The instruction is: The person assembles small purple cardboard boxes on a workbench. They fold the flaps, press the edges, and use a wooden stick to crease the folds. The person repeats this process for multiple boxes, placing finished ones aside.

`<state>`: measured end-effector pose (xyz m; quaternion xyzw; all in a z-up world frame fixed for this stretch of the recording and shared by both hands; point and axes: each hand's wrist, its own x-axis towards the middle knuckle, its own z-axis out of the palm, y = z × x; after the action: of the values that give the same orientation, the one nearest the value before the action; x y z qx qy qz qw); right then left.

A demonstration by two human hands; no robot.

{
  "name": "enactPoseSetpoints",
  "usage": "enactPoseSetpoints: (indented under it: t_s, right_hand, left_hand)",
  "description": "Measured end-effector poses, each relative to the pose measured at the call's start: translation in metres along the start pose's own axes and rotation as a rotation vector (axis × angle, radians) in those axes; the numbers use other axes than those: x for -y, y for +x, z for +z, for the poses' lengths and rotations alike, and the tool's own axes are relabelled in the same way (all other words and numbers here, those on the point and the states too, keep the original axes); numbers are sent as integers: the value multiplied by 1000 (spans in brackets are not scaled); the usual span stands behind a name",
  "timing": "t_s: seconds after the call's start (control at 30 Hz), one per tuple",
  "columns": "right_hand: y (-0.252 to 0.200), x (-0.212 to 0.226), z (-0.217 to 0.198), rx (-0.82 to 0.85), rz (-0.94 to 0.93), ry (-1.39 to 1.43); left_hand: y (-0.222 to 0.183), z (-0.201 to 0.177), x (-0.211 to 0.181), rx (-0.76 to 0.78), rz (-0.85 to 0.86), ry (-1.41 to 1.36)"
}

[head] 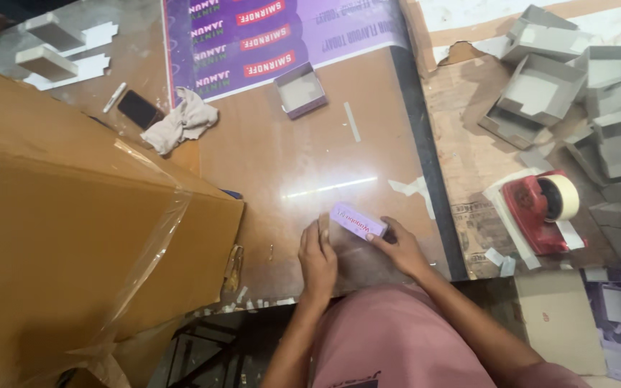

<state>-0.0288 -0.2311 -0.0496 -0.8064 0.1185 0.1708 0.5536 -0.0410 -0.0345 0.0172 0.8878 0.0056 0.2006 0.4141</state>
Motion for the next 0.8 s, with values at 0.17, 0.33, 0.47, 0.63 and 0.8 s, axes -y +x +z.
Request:
enactPoseSetpoints:
  t_s: [0.17,0.33,0.47,0.63,0.8]
  right_hand:
    - [-11,17,-16,-27,47,-223]
    - [-6,32,-21,-246,-670,-319]
    - [-1,28,-10,-185,-525,-83]
    - [6,14,-7,-171,-520,19]
    - [13,-1,-5,-149,-510,96]
  left_hand:
    - [37,17,12,333,-9,18]
    - [51,30,8,426,-15,192]
    - [48,35,7,352,-33,218]
    - [48,42,1,370,-104,319]
    - [17,46,-34,498,-7,271]
